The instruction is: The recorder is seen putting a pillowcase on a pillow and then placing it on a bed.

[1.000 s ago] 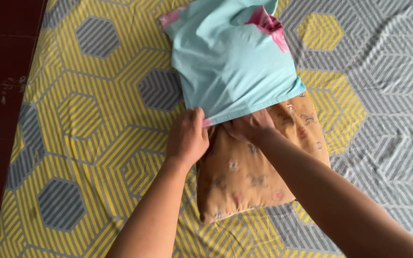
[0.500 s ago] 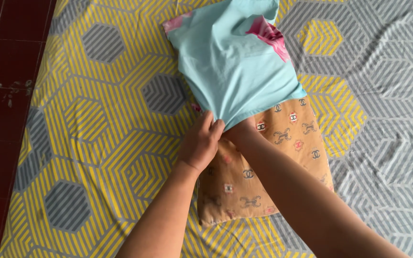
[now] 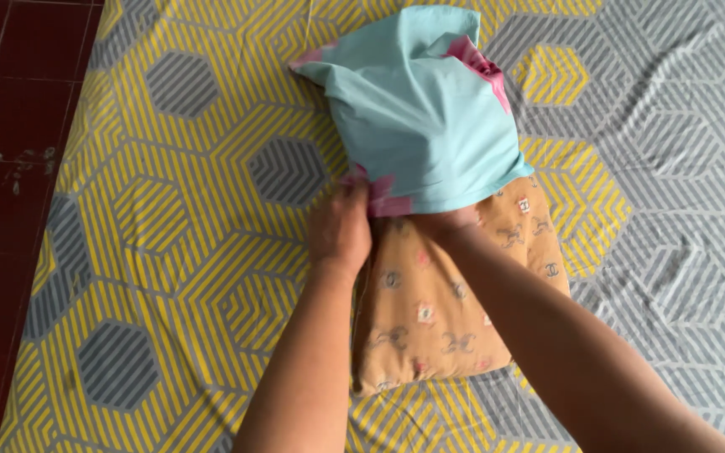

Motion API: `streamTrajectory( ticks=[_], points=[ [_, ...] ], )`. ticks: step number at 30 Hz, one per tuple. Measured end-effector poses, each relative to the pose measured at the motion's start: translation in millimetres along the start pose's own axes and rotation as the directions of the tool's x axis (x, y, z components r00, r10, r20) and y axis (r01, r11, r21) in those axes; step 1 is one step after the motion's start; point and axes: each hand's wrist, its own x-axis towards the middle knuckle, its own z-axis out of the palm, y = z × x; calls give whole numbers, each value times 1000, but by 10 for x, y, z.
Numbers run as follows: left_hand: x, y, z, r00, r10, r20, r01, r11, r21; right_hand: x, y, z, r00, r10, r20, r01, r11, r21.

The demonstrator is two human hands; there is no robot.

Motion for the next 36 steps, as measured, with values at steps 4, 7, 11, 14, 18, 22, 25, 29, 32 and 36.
streamTrajectory(
  ticks=[4,7,11,14,18,22,25,29,32,36],
  points=[
    [-82,164,-343,989,143,47,-126,957,-262,60,53,482,998,-3,61,5,1000,-21],
    [-217,342,-804,963,260,77,-213,901,-377,164,50,564,995,-8,101,11,999,-37],
    [-336,441,-949,948,292,129,-249,928,-276,256,41,555,988,-23,156,34,997,-66],
    [-209,465,-950,973,208,101,-193,971,-144,251,-39,446,979,-30,201,48,995,-82],
    [173,530,-760,971,233,54,-226,967,-116,433,65,809,966,-31,256,58,993,-101],
    [96,509,-586,952,289,97,-281,956,-90,-34,-401,-284,928,-39,371,79,992,-96],
    [47,527,-600,943,325,76,-321,945,-58,-118,-585,-841,907,-44,420,99,989,-109],
    [-48,675,-594,941,338,10,-338,941,-17,-246,-705,-698,985,-52,167,60,997,-45],
    [-39,739,-484,962,272,0,-271,960,-70,-281,-1446,-1275,903,206,378,-101,955,-278],
    [-218,951,-532,959,277,57,-256,937,-239,-305,-1658,-1409,917,167,361,-74,963,-257]
  ],
)
